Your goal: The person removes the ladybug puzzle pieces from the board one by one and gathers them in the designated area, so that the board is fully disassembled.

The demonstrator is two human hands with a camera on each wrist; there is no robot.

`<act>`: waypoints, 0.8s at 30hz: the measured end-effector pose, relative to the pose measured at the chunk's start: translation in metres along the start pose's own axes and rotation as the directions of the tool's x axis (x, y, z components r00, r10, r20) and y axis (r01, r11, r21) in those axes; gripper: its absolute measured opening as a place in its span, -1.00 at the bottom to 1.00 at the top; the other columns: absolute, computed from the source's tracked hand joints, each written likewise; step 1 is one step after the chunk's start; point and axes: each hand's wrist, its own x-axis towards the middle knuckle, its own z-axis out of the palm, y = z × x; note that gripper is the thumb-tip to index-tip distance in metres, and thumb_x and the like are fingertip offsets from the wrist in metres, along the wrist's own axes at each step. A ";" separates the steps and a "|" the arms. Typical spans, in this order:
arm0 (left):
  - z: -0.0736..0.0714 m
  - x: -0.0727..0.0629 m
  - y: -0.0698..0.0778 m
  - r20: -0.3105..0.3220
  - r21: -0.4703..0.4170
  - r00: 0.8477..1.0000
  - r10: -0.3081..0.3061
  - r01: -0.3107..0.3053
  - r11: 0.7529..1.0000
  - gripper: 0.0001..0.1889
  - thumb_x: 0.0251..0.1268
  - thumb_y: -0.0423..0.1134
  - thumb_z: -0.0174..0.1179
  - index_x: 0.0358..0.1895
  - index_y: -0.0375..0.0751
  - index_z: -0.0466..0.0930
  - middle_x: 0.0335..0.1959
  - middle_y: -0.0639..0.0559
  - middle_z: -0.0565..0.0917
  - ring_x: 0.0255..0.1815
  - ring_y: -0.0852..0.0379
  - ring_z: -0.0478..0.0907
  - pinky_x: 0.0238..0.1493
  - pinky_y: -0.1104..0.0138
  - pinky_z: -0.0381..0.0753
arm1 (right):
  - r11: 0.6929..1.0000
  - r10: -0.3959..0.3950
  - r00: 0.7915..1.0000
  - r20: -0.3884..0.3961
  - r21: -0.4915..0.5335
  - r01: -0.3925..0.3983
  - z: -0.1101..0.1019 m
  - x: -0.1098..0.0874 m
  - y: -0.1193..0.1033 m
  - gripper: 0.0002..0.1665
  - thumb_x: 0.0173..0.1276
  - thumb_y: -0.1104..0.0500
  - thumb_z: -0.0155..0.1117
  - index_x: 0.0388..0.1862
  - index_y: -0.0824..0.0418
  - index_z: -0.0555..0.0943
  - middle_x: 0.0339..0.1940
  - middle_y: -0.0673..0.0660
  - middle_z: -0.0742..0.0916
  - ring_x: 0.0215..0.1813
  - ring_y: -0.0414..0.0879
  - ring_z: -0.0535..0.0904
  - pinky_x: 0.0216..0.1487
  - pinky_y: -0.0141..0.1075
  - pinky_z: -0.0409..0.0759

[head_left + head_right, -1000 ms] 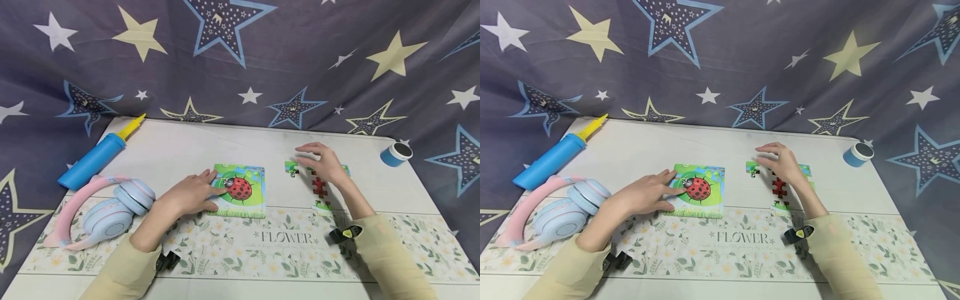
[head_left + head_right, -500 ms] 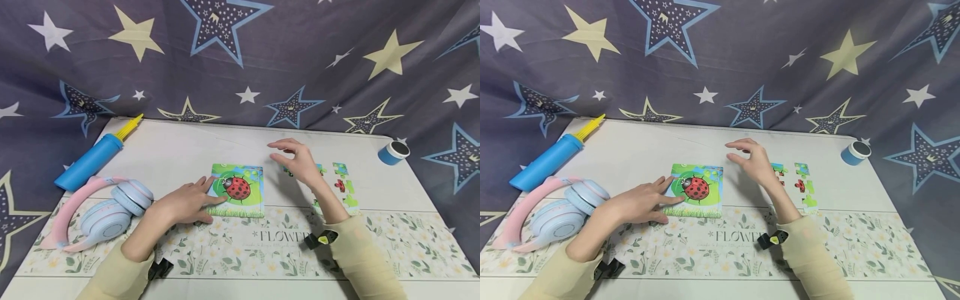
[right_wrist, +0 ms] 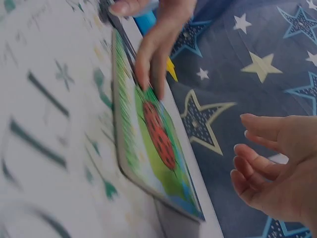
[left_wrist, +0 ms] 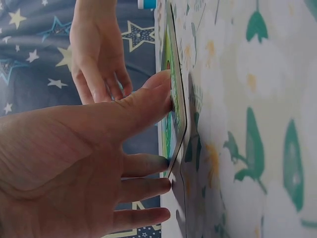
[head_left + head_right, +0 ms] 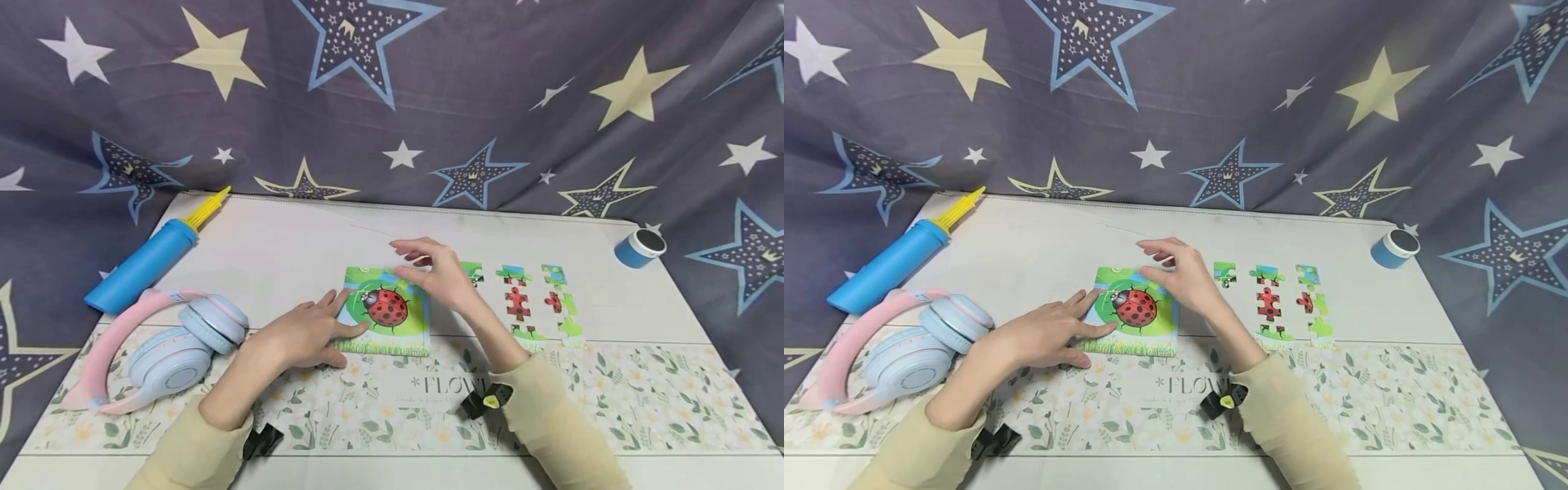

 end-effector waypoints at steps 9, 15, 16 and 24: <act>0.000 -0.002 0.002 -0.014 0.002 1.000 -0.009 0.009 1.000 -0.34 0.39 0.01 0.32 0.53 0.17 0.39 0.68 -0.43 -0.13 0.70 -0.41 -0.08 0.56 -0.30 0.18 | 0.996 0.073 0.986 0.147 -0.063 -0.064 0.029 -0.001 -0.006 -0.36 0.35 0.21 0.48 0.40 0.16 0.57 0.20 0.24 0.73 0.19 0.13 0.67 0.23 -0.04 0.70; -0.001 -0.003 0.004 -0.022 0.022 1.000 -0.009 0.010 1.000 -0.35 0.38 0.01 0.31 0.53 0.18 0.40 0.68 -0.43 -0.08 0.68 -0.44 -0.03 0.55 -0.29 0.21 | 0.991 0.090 0.976 0.197 -0.115 -0.068 0.038 -0.004 -0.002 -0.31 0.33 0.16 0.50 0.44 0.10 0.54 0.19 0.19 0.75 0.18 0.07 0.69 0.17 -0.06 0.71; -0.002 -0.003 0.004 -0.021 0.025 1.000 -0.010 0.011 1.000 -0.35 0.38 0.02 0.31 0.53 0.19 0.40 0.68 -0.43 -0.08 0.67 -0.45 -0.02 0.55 -0.29 0.21 | 0.990 0.096 0.974 0.206 -0.122 -0.072 0.040 -0.004 -0.002 -0.30 0.33 0.17 0.50 0.45 0.10 0.54 0.19 0.18 0.75 0.19 0.06 0.69 0.17 -0.06 0.71; -0.001 -0.002 0.005 -0.021 0.050 1.000 -0.009 0.010 0.999 -0.34 0.37 0.04 0.31 0.53 0.20 0.40 0.67 -0.44 -0.05 0.67 -0.44 0.01 0.54 -0.28 0.24 | 0.981 0.138 0.960 0.244 -0.170 -0.098 0.049 -0.006 -0.003 -0.30 0.32 0.22 0.51 0.44 0.16 0.54 0.12 0.17 0.77 0.13 0.02 0.72 0.17 -0.13 0.71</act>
